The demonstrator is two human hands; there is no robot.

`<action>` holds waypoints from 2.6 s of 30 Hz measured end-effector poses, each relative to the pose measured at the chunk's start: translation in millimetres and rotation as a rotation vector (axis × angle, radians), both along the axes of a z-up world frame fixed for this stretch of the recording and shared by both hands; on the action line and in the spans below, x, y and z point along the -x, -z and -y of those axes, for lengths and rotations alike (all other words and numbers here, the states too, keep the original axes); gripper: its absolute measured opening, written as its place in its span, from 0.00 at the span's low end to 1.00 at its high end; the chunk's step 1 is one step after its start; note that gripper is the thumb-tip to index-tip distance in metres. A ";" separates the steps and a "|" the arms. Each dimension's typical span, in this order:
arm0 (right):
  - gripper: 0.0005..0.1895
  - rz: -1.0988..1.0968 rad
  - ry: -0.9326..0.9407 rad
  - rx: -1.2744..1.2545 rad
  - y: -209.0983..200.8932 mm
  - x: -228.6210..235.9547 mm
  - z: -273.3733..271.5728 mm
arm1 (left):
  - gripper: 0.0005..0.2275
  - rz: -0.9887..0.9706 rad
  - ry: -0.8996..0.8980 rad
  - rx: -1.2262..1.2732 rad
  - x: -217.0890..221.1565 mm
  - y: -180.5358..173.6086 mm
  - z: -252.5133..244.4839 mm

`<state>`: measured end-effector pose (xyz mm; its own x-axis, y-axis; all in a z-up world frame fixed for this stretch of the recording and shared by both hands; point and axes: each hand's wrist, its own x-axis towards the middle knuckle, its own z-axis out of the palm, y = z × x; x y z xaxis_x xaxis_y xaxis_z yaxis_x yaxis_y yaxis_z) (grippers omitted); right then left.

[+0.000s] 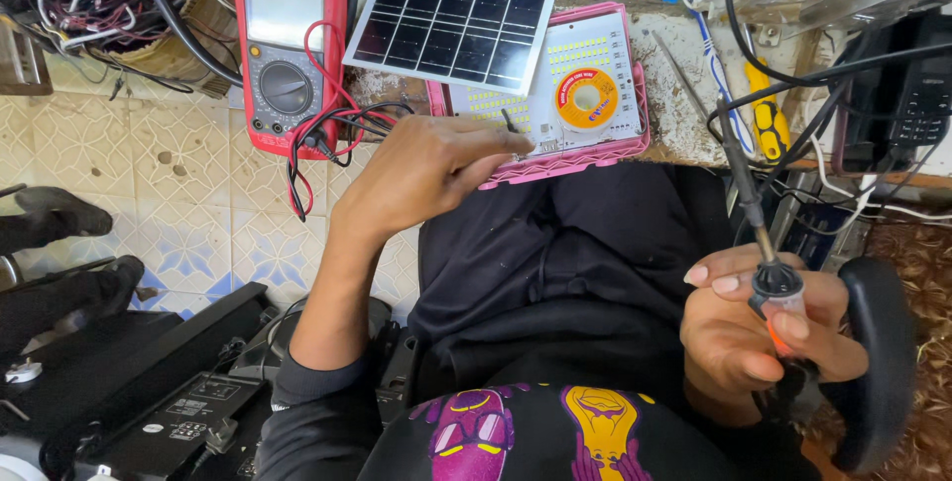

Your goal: The person sits in a chair and works on an LED light board placed on their lap. They use a hot glue gun to apply glue to the board, then use a soldering iron to solder wires to the circuit board. A multimeter and a small solar panel are visible on the workbench nearby.

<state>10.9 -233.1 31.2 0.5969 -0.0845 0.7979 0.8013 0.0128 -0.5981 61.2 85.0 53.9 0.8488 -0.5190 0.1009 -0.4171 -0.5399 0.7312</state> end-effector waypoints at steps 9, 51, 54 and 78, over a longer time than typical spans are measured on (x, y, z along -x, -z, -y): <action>0.17 0.000 0.005 -0.037 3.3 -0.1 -2.1 | 0.11 -0.090 -0.075 -0.060 1.8 -2.7 -3.3; 0.12 -0.172 -0.295 0.288 6.1 10.9 -54.1 | 0.05 -0.303 -0.706 1.336 108.8 27.8 117.4; 0.12 -0.193 -0.289 0.287 9.0 12.6 -49.5 | 0.04 -0.336 -0.663 1.268 105.8 26.0 113.9; 0.06 -0.871 -0.308 -0.048 17.9 17.6 -40.6 | 0.02 -0.277 -0.550 1.013 81.1 33.5 96.9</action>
